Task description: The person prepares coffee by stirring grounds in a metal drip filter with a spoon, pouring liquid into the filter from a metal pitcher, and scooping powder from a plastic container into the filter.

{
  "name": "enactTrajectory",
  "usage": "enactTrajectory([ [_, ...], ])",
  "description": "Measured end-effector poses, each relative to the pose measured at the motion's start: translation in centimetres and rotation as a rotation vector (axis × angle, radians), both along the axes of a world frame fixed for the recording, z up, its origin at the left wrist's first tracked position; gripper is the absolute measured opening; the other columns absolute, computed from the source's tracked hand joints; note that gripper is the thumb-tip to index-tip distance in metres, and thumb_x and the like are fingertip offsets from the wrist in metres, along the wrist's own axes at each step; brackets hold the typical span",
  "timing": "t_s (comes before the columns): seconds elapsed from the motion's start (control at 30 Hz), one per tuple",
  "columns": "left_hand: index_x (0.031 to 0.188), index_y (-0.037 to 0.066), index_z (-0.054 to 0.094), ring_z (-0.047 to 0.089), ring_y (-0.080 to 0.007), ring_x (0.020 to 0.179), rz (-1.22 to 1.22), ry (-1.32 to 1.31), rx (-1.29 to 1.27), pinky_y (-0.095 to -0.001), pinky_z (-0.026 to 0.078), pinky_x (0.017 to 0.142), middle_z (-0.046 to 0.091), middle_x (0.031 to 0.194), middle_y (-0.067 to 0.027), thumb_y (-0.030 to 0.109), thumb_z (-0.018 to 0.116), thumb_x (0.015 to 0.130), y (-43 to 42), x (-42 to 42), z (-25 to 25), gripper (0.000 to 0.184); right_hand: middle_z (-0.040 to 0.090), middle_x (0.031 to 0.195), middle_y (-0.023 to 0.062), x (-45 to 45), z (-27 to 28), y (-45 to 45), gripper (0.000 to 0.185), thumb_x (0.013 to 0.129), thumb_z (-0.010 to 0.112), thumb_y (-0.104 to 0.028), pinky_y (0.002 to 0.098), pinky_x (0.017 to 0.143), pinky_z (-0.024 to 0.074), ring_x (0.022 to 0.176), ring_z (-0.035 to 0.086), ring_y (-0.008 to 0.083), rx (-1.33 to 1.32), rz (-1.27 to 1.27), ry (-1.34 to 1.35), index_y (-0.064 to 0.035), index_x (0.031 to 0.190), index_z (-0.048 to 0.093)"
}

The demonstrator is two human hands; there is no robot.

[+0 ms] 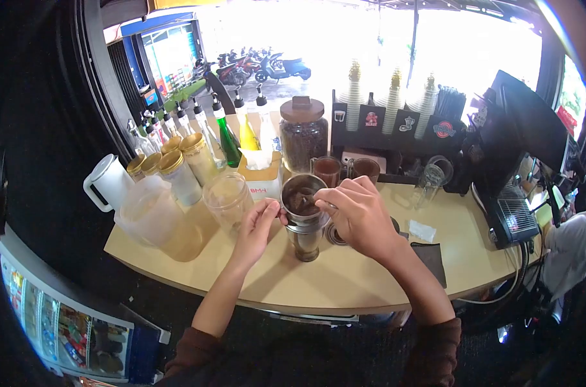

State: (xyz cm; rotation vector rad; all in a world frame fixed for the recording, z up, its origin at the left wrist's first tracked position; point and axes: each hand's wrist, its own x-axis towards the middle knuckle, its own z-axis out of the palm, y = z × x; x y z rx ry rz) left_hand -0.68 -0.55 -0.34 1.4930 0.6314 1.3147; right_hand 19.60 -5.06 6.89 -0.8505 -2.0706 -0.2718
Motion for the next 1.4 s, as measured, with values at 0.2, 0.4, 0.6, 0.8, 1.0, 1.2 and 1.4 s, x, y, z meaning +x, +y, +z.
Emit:
enactTrajectory([
  [0.2, 0.088, -0.001, 0.059, 0.054, -0.0077, 0.079, 0.039, 0.053, 0.048, -0.0233, 0.042, 0.077, 0.059, 0.079, -0.0013, 0.023, 0.045, 0.101, -0.1, 0.1, 0.4, 0.030, 0.059, 0.071, 0.0034, -0.2, -0.2, -0.1, 0.013, 0.080, 0.069, -0.007, 0.0326, 0.069, 0.0409, 0.066, 0.056, 0.0201, 0.027, -0.018, 0.047, -0.0060, 0.091, 0.064],
  [0.4, 0.090, 0.000, 0.058, 0.054, -0.0084, 0.079, 0.058, 0.058, 0.108, -0.0237, 0.042, 0.078, 0.058, 0.079, -0.0015, 0.023, 0.045, 0.101, 0.3, 0.2, 0.2, 0.029, 0.058, 0.069, 0.0034, -0.5, 0.0, -0.3, 0.013, 0.079, 0.070, -0.007, 0.0323, 0.069, 0.0410, 0.066, 0.055, 0.0200, 0.036, -0.016, 0.079, -0.0069, 0.091, 0.065],
  [0.6, 0.096, 0.001, 0.056, 0.053, -0.0084, 0.083, 0.017, -0.049, 0.080, -0.0238, 0.042, 0.080, 0.057, 0.084, -0.0014, 0.022, 0.043, 0.102, 0.6, 0.4, -0.1, 0.026, 0.058, 0.069, 0.0041, -1.1, 0.2, -0.6, 0.013, 0.079, 0.070, -0.006, 0.0332, 0.071, 0.0408, 0.068, 0.055, 0.0205, 0.026, 0.026, 0.121, -0.0068, 0.091, 0.066],
  [0.8, 0.099, 0.002, 0.057, 0.055, -0.0102, 0.091, 0.030, -0.082, 0.047, -0.0281, 0.043, 0.090, 0.059, 0.093, -0.0030, 0.021, 0.040, 0.103, 0.8, 0.6, -0.5, 0.026, 0.060, 0.073, 0.0048, -1.6, 0.5, -0.6, 0.012, 0.079, 0.071, -0.008, 0.0347, 0.074, 0.0410, 0.070, 0.056, 0.0208, -0.009, 0.025, 0.160, -0.0070, 0.090, 0.066],
  [1.0, 0.100, 0.001, 0.057, 0.056, -0.0111, 0.094, 0.068, -0.043, 0.077, -0.0287, 0.043, 0.092, 0.059, 0.096, -0.0043, 0.021, 0.040, 0.103, 1.2, 0.3, -1.0, 0.027, 0.063, 0.080, 0.0072, -1.5, 0.6, -0.5, 0.013, 0.082, 0.069, -0.008, 0.0342, 0.079, 0.0416, 0.079, 0.059, 0.0240, -0.101, 0.063, 0.195, -0.0067, 0.093, 0.063],
  [1.2, 0.097, 0.003, 0.052, 0.044, -0.0058, 0.082, 0.082, -0.005, 0.166, -0.0208, 0.036, 0.078, 0.051, 0.087, 0.0003, 0.021, 0.039, 0.103, 0.9, -0.1, -0.5, 0.023, 0.065, 0.087, 0.0090, -0.9, 0.4, -0.1, 0.009, 0.092, 0.054, -0.009, 0.0358, 0.087, 0.0406, 0.087, 0.061, 0.0225, -0.424, 0.136, 0.420, -0.0039, 0.098, 0.058],
  [1.4, 0.099, 0.003, 0.052, 0.046, -0.0068, 0.082, 0.122, 0.058, 0.237, -0.0219, 0.038, 0.077, 0.051, 0.086, -0.0008, 0.019, 0.040, 0.102, 0.7, -0.4, 0.2, 0.021, 0.065, 0.089, 0.0075, 0.0, 0.6, -0.2, 0.013, 0.094, 0.048, -0.011, 0.0352, 0.092, 0.0373, 0.092, 0.058, 0.0213, -0.540, 0.167, 0.379, -0.0042, 0.100, 0.058],
])
